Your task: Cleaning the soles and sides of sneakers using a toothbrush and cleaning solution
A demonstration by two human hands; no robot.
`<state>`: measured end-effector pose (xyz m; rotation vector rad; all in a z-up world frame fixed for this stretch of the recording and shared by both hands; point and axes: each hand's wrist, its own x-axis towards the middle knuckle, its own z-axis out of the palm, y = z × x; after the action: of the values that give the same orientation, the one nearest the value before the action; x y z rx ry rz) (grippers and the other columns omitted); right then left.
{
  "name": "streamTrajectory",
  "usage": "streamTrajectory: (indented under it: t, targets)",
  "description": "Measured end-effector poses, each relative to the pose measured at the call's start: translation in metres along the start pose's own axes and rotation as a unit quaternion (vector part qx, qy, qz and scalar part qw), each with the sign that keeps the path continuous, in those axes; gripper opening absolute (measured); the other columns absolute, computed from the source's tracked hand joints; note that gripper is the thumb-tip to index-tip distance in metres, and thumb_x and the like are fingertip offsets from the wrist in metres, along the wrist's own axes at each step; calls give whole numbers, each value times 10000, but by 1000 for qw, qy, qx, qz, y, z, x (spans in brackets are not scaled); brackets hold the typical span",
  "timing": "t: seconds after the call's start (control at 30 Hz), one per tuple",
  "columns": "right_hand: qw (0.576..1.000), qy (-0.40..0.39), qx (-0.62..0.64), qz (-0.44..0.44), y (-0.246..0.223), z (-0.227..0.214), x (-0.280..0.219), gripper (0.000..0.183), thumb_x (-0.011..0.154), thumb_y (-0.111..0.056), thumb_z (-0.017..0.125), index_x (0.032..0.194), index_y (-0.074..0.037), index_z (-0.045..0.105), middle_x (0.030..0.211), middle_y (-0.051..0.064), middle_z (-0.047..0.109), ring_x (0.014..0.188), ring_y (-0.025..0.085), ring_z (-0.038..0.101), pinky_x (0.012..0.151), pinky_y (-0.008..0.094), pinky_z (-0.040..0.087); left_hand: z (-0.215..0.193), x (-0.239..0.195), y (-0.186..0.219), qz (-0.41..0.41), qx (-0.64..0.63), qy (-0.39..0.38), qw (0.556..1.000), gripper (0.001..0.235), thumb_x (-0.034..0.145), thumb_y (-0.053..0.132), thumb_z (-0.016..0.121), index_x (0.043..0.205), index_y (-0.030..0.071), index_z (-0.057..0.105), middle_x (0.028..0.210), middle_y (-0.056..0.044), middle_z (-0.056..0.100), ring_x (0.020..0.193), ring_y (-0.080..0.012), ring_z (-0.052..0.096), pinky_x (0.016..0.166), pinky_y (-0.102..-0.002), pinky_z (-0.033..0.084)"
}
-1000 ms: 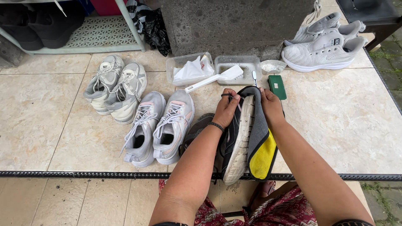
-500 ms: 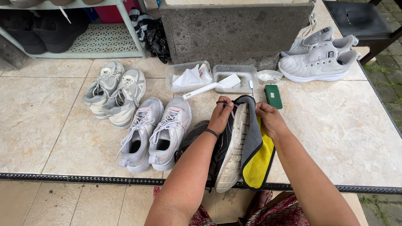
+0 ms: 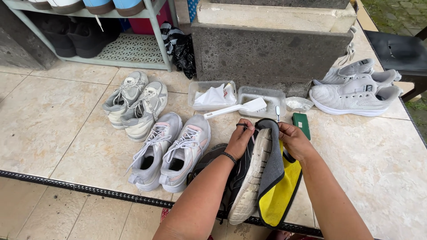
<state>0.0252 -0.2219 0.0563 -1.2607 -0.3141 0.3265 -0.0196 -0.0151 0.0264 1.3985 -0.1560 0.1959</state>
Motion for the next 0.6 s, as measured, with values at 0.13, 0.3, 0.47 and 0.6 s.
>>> streamTrajectory:
  t: [0.13,0.3,0.47,0.6]
  targets:
    - [1000,-12,0,0,9,-6,8,38,913,-49,731,940,-31,711,847,25,719,782,128,697,756,257,550,-7,6,-13,-2,14,0,1000,174,1063,315,514,1064,143,493,882,-86,520,927,-206,541,915,-407,489]
    - [1000,16,-7,-25,54,-45,19,68,883,-15,747,885,-18,680,788,40,693,727,144,667,735,253,527,-3,1,-16,-13,10,-1,1000,184,1072,316,519,1067,133,496,896,-99,528,953,-185,541,945,-390,498]
    - [998,35,47,-36,30,-1,-4,67,960,-63,681,985,-2,695,804,49,699,722,139,682,722,272,556,-5,6,-15,1,26,-6,1000,177,1071,300,516,1078,124,497,896,-89,522,911,-182,523,884,-369,484]
    - [995,34,80,-44,29,-1,-14,63,926,-85,717,951,-28,705,799,27,705,727,123,701,721,258,577,0,0,-3,7,50,-25,998,152,1055,276,527,1068,127,500,892,-71,512,903,-176,512,850,-359,480]
